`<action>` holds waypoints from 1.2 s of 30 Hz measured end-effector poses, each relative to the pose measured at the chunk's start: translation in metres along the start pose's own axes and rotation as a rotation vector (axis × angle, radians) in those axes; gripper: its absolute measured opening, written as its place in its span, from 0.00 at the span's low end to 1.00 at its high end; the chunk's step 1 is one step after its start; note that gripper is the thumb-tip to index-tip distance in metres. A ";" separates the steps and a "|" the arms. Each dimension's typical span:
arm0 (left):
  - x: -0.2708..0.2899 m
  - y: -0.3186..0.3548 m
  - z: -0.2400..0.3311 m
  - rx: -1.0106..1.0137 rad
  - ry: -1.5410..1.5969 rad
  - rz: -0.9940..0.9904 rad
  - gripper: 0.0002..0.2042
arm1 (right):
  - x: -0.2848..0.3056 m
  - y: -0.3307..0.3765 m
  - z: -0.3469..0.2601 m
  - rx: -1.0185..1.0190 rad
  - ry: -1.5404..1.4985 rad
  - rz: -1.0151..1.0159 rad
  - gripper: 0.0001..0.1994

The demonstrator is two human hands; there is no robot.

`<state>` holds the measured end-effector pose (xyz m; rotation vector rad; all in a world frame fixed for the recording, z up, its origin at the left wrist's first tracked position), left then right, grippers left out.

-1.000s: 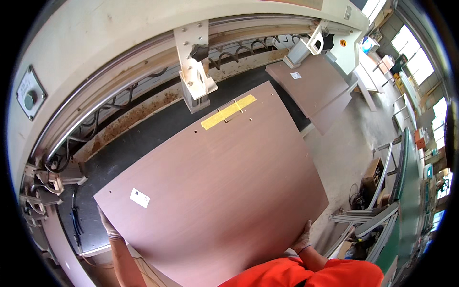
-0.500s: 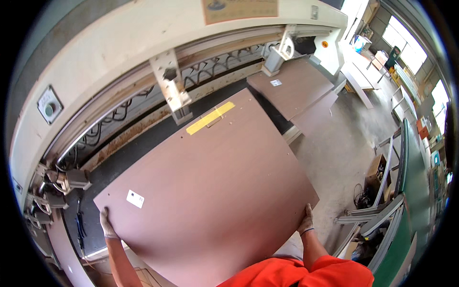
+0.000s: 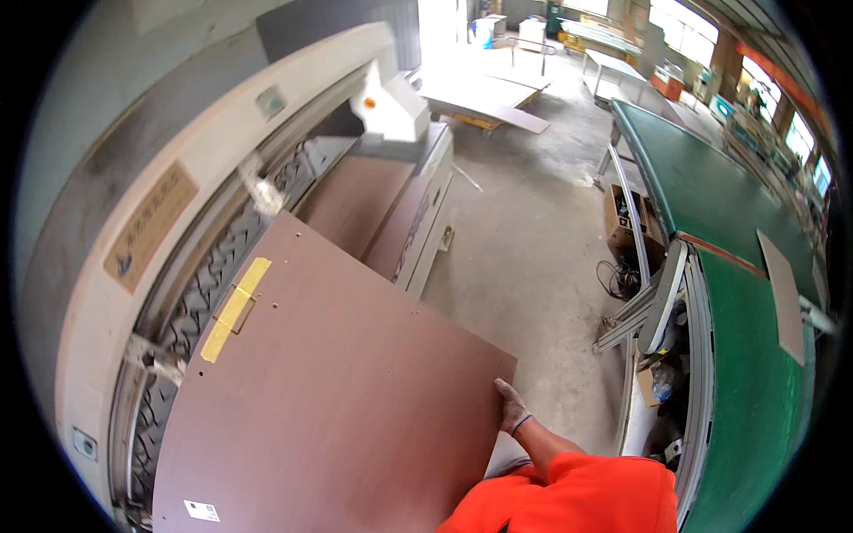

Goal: The person loads large rectangular wood panels onto a CNC edge banding machine, uses a handheld air gun to clear debris from the machine bed, and removes the processed panels. The person stacks the finished panels on a nearby table and uses a hand truck to move a stack of panels across the workshop floor.

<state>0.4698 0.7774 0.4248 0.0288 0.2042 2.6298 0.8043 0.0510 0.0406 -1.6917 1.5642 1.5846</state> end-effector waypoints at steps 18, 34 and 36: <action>-0.750 0.171 0.094 -0.254 0.060 -0.836 0.44 | 0.061 -0.009 -0.550 0.577 -0.132 -0.036 0.43; -1.485 0.222 0.042 -0.148 0.148 -1.277 0.44 | 0.163 -0.198 -1.014 0.876 -0.110 0.066 0.49; -1.559 0.252 0.043 -0.212 0.153 -1.349 0.44 | 0.189 -0.231 -1.067 0.892 -0.161 0.022 0.50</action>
Point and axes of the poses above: each hand's wrist, its own y-axis away from the middle knuckle, its own x-axis out of the back of the hand, z = x × y, the point moved 9 cm from there along -y, towards the middle knuckle, and after that the axes turned 15 degrees about -z, right-handed, at the moved point
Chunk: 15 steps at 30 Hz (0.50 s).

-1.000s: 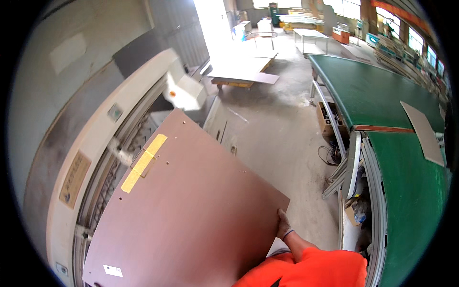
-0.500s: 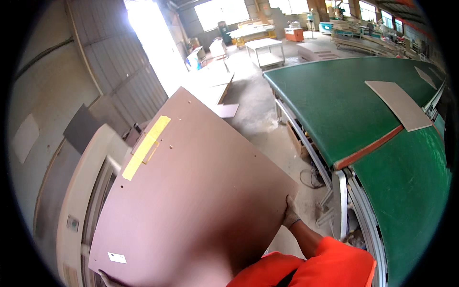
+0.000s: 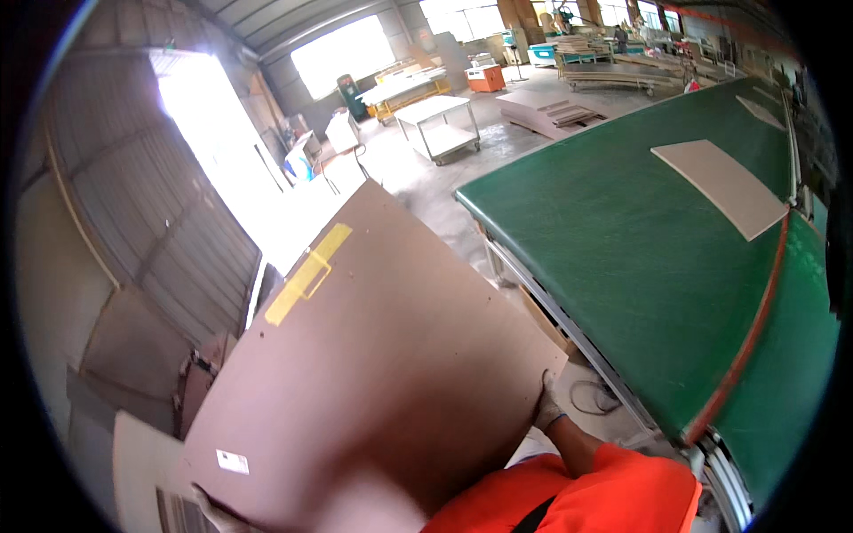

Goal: The person loads large rectangular wood panels onto a CNC edge banding machine, uses a handheld air gun to clear debris from the machine bed, and removes the processed panels. The person stacks the finished panels on a nearby table and uses a hand truck to move a stack of panels across the workshop floor.

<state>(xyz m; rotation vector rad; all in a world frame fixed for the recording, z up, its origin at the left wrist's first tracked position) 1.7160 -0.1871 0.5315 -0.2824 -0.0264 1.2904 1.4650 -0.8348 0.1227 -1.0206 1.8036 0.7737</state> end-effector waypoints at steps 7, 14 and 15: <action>-0.070 -0.173 -0.019 -0.079 -0.029 0.293 0.44 | -0.070 -0.303 -0.088 -0.018 -0.010 -0.053 0.46; -0.138 -0.349 -0.099 -0.168 -0.122 0.473 0.44 | -0.089 -0.617 -0.093 -0.085 0.095 -0.097 0.46; -0.155 -0.383 -0.109 -0.151 -0.133 0.491 0.44 | -0.091 -0.658 -0.096 -0.083 0.101 -0.130 0.46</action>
Point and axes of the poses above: each hand's wrist, its own y-axis away from the middle knuckle, its own x-axis out of the back of the hand, z = x × y, the point moved 9 cm from there along -y, towards the middle knuckle, and after that the axes turned 15 degrees about -z, right-handed, at the moved point
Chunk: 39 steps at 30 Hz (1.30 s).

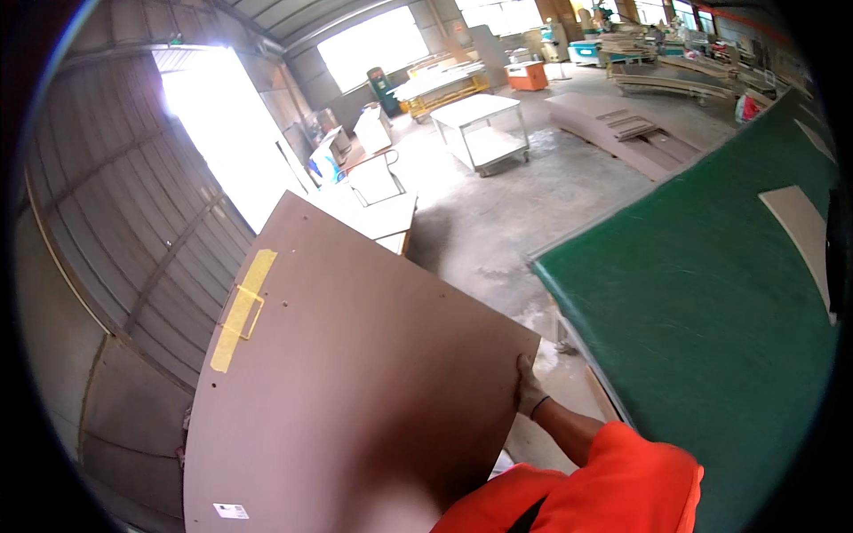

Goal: The person loads large rectangular wood panels onto a CNC edge banding machine, uses a handheld air gun to clear debris from the machine bed, and removes the processed panels. The person stacks the finished panels on a nearby table and uses a hand truck to move a stack of panels across the workshop floor.

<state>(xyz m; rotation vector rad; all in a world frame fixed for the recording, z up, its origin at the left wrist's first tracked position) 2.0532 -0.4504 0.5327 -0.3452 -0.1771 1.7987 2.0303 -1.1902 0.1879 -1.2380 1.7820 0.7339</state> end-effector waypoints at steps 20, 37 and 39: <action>-0.489 -0.335 -0.164 0.016 -0.038 0.184 0.39 | 0.076 -0.660 -0.150 -0.144 -0.060 -0.115 0.48; -0.658 -0.543 -0.403 0.411 -0.083 0.483 0.44 | 0.076 -1.228 -0.058 -0.497 0.017 -0.245 0.46; -0.662 -0.573 -0.414 0.418 -0.120 0.511 0.41 | 0.084 -1.253 -0.027 -0.612 0.012 -0.124 0.45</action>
Point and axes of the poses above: each hand's wrist, its own y-axis away from the middle knuckle, its own x-axis out of the back of the hand, z = x × y, the point moved 9 cm from there along -y, towards the middle knuckle, and after that the axes turned 15 degrees about -z, right-handed, at the moved point
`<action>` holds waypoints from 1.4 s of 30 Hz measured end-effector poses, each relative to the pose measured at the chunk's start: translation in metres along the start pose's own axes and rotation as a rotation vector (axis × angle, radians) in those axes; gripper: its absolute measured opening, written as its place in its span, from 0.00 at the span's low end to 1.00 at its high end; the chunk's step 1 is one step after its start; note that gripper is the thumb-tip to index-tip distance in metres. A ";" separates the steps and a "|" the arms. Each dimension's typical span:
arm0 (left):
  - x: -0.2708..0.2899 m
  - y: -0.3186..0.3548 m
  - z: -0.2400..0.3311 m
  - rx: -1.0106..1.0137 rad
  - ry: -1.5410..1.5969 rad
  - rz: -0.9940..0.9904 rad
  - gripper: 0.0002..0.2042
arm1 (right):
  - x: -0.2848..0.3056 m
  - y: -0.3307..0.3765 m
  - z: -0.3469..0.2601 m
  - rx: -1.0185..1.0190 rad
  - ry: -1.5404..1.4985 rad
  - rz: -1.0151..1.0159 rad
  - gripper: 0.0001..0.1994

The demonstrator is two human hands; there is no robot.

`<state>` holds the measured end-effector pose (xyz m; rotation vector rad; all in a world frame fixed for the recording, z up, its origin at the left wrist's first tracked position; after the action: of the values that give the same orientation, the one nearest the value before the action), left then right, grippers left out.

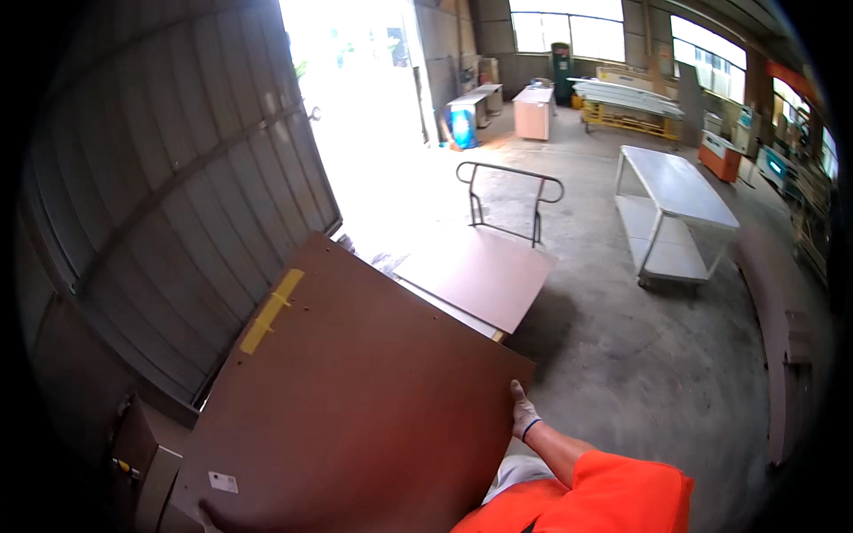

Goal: The person loads large rectangular wood panels onto a CNC edge banding machine, uses a handheld air gun to clear debris from the machine bed, and removes the processed panels. The person stacks the finished panels on a nearby table and uses a hand truck to move a stack of panels across the workshop floor.

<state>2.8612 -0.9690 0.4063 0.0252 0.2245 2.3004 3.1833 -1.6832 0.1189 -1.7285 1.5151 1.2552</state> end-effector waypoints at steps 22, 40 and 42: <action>-0.215 -0.071 -0.264 0.637 -0.180 0.620 0.38 | 0.267 -0.414 -0.006 -0.719 0.735 0.638 0.24; -0.323 -0.085 -0.441 0.640 0.090 0.676 0.40 | 0.292 -0.638 0.064 -0.944 1.139 0.419 0.38; -0.353 -0.090 -0.467 0.636 0.176 0.705 0.40 | 0.282 -0.647 0.058 -0.952 1.214 0.380 0.38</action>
<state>3.1236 -1.2418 -0.0495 0.2622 1.1901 2.8128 3.7663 -1.6108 -0.2762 -3.3545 2.0816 1.2197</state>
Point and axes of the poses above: each hand's wrist, its own y-axis away from the middle knuckle, its own x-axis out of the back of the hand, z = x × y, the point moved 9 cm from there along -y, towards the middle knuckle, and after that the axes turned 15 degrees about -z, right-handed, at the moved point
